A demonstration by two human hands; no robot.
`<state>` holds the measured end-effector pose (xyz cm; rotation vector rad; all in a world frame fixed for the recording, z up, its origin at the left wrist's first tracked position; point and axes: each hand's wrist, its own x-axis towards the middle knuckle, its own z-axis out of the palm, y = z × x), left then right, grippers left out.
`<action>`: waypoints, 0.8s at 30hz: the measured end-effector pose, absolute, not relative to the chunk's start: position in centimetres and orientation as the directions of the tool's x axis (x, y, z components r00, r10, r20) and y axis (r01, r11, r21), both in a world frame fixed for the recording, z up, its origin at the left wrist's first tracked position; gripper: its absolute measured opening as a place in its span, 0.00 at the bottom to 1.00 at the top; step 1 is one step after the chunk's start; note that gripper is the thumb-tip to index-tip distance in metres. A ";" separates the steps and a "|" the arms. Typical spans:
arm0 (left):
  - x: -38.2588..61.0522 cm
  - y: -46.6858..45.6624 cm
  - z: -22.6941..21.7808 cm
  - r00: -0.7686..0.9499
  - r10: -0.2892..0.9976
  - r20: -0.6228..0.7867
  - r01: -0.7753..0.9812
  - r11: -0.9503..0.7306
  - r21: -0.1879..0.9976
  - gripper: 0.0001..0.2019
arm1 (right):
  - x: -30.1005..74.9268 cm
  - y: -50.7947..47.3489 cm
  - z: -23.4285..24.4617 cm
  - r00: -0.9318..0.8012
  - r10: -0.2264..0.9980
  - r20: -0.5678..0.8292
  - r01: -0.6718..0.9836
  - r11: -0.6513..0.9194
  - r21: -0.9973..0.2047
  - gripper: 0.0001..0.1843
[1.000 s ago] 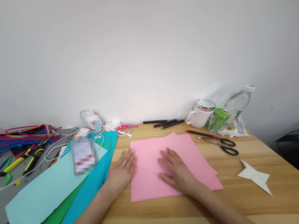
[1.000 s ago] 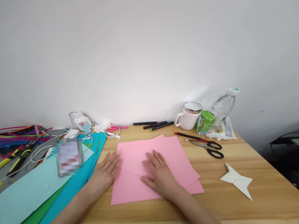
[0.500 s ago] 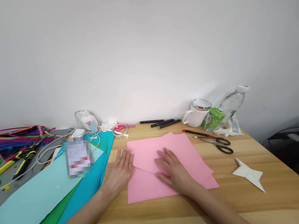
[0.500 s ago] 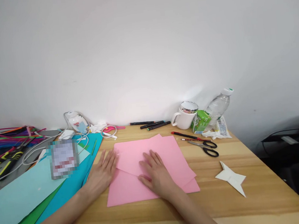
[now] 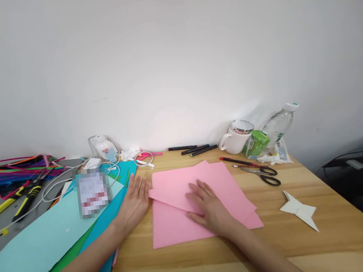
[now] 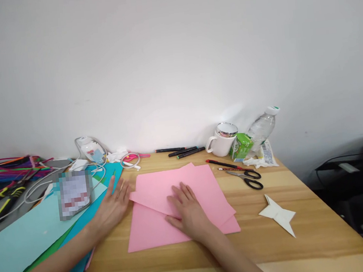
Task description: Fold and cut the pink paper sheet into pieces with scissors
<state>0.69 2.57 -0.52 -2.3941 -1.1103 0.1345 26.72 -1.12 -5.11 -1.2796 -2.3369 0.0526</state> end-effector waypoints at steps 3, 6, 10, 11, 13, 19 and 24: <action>0.4 2.9 0.2 0.614 0.777 0.140 0.755 -0.526 -0.391 0.23 | 26.6 -1.1 -5.0 -0.448 0.802 0.396 0.796 0.559 -0.231 0.21; 0.2 3.2 0.6 0.534 0.826 0.179 0.830 -0.473 -0.295 0.23 | 26.2 -1.3 -5.3 -0.429 0.793 0.433 0.828 0.537 -0.163 0.20; -0.3 3.6 1.3 0.453 0.862 0.228 0.886 -0.407 -0.222 0.23 | 25.3 -2.1 -6.0 -0.426 0.773 0.470 0.841 0.530 -0.109 0.16; -0.5 3.7 1.5 0.424 0.871 0.247 0.903 -0.384 -0.194 0.23 | 25.2 -2.3 -5.8 -0.428 0.772 0.471 0.838 0.534 -0.112 0.16; -0.7 3.9 2.2 0.358 0.888 0.290 0.934 -0.336 -0.125 0.23 | 25.3 -2.8 -4.5 -0.413 0.778 0.474 0.840 0.526 -0.132 0.17; 1.1 3.2 5.1 0.281 0.928 0.244 0.797 -0.367 0.479 0.24 | 28.7 -3.6 5.2 -0.069 0.924 0.376 0.704 0.312 -0.639 0.16; 4.6 1.8 7.1 0.554 0.829 -0.079 0.068 0.050 0.996 0.34 | 30.8 -2.4 7.6 -0.081 0.996 -0.047 0.185 -0.031 -0.982 0.20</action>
